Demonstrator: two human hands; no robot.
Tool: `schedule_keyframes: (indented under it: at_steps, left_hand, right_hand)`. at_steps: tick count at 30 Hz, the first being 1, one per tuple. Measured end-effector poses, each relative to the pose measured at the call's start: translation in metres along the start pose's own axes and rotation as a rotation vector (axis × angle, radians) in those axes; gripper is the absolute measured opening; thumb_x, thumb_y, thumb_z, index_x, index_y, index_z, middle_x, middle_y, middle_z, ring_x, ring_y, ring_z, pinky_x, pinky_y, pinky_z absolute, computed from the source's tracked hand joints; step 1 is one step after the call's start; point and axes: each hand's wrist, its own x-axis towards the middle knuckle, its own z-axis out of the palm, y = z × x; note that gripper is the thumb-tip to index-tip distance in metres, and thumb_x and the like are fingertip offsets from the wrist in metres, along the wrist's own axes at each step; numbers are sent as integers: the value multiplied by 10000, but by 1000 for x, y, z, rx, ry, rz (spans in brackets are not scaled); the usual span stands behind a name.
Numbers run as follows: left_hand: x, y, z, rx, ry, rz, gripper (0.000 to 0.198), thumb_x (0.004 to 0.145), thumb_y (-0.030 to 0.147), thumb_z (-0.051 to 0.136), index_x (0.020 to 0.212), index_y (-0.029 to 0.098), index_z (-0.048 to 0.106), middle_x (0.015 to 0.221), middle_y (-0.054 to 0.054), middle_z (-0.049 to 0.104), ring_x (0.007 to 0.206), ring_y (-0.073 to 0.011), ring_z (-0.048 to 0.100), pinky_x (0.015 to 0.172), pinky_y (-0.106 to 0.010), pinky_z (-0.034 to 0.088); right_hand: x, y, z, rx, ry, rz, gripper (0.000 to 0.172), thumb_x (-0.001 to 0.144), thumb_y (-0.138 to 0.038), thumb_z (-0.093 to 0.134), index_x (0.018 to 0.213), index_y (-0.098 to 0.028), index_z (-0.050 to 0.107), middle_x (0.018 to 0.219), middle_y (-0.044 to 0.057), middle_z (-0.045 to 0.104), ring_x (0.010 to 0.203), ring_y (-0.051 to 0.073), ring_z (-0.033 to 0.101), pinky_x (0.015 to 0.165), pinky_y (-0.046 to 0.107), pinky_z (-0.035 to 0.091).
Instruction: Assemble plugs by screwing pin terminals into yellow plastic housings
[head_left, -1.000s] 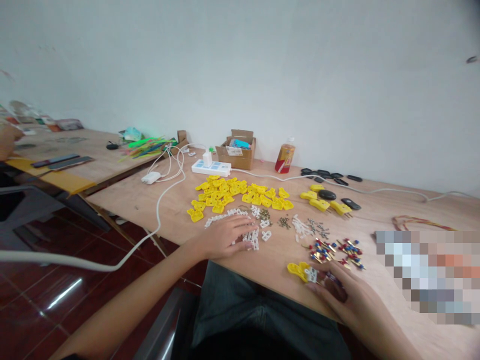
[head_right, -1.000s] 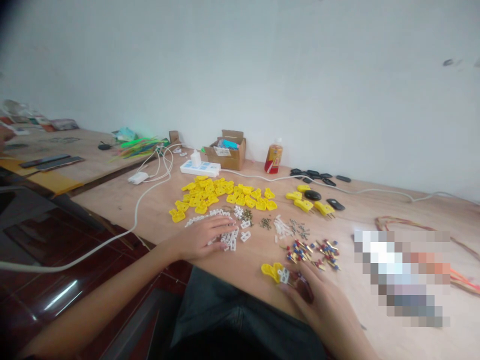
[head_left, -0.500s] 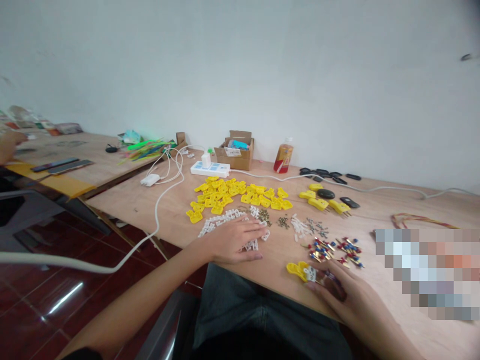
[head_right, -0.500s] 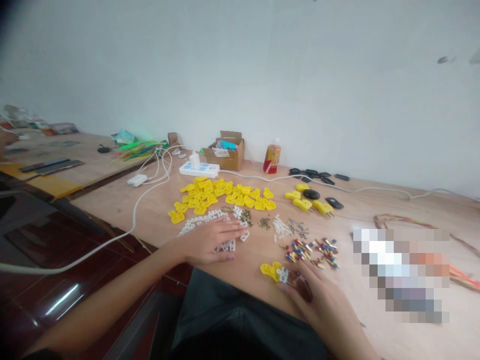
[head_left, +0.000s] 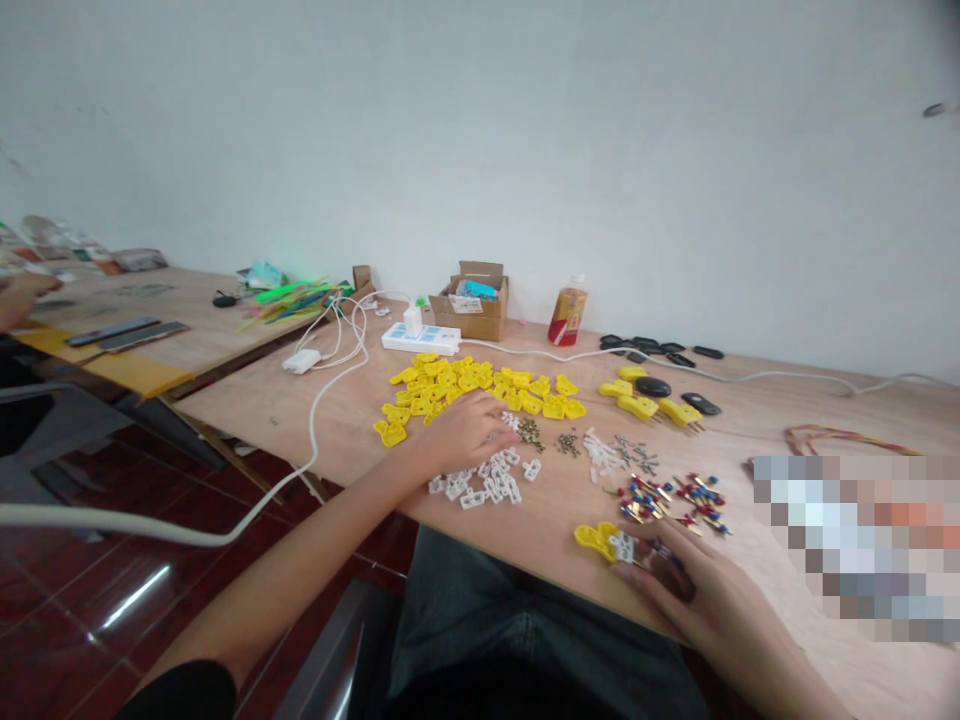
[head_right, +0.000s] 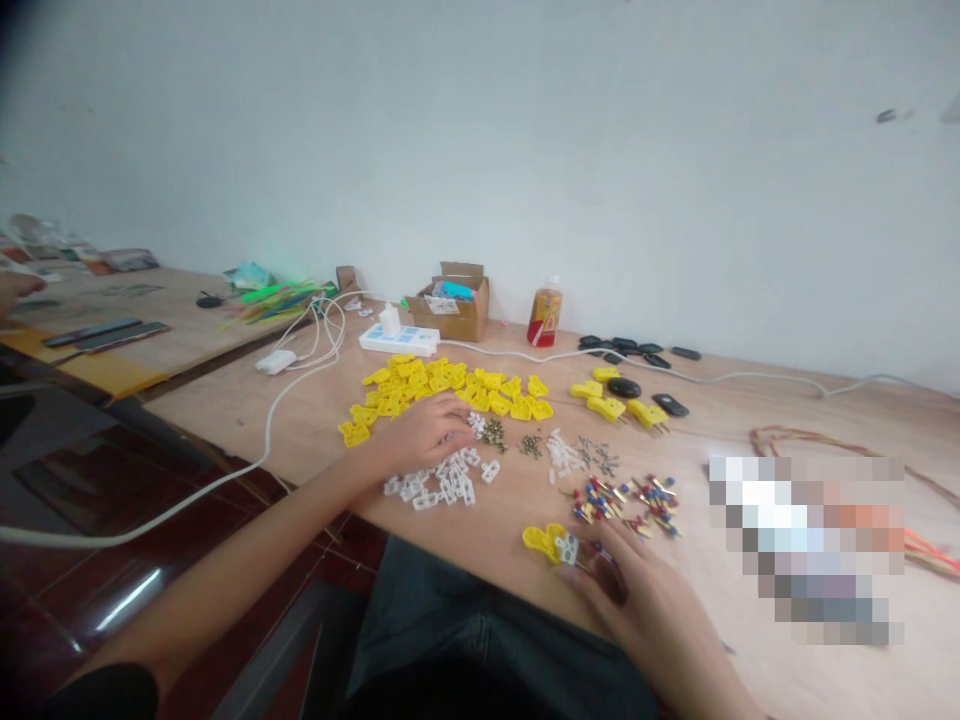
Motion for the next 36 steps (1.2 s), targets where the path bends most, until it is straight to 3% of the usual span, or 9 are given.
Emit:
schedule_keyframes:
  at_steps: [4,10,15,19,25,30,33,36]
  left_hand:
    - [5,1,-1,58,-14,-62,409,1104,437,523,1046,190,844,1285,-132,717,1255,-310,614,1107,-482,463]
    - [4,4,2,40,-49,3,380,1100,429,521,1070,234,845,1308,-111,700,1266,-313,597,1139,-510,437]
    - [-1,-2,-7,-6,-39,2,380,1108,439,496,1206,248,810,1383,-121,683,1330,-323,594,1172,-542,433]
    - [-30,-1,-19,-47,76,-98,400,1119,423,466,1359,237,725,1459,-121,670,1402,-307,579,1199,-527,439]
    - [-68,2,-14,-51,-10,-158,507,1102,478,497,1538,230,575,1657,-118,491,1546,-317,447,1284,-559,346]
    - [-103,-3,-18,-93,226,-326,520,1131,406,398,1595,191,497,1642,-111,513,1551,-269,448,1301,-482,357]
    - [-129,14,-15,-61,256,-388,520,1136,375,380,1606,174,474,1650,-119,501,1548,-264,453,1300,-467,369]
    - [-146,40,-2,58,313,-500,513,1131,360,407,1602,166,469,1601,-145,557,1486,-286,537,1239,-475,464]
  right_hand:
    - [2,1,1,-6,11,-29,268,974,-493,646,1095,-267,724,804,32,764,640,216,728,567,305,585]
    - [1,2,2,-3,32,-62,253,985,-480,634,1074,-259,717,740,15,725,594,201,698,543,290,560]
    - [0,4,4,18,14,-62,271,995,-472,626,1141,-258,704,779,18,740,616,198,720,557,284,572]
    - [0,3,3,4,25,-60,269,986,-481,637,1117,-262,721,787,30,755,628,208,724,569,292,572]
    - [0,5,4,-5,42,-57,270,963,-504,660,1077,-271,737,701,6,736,542,190,688,501,272,541]
    - [-1,15,8,3,64,-59,331,956,-564,649,1082,-273,742,721,12,755,555,197,714,497,275,571]
    - [-1,20,10,-12,54,-70,349,953,-572,654,1099,-270,749,765,23,778,589,200,737,523,275,593]
    - [0,23,11,-29,41,-59,359,952,-577,661,1113,-270,754,760,23,777,587,201,735,530,276,598]
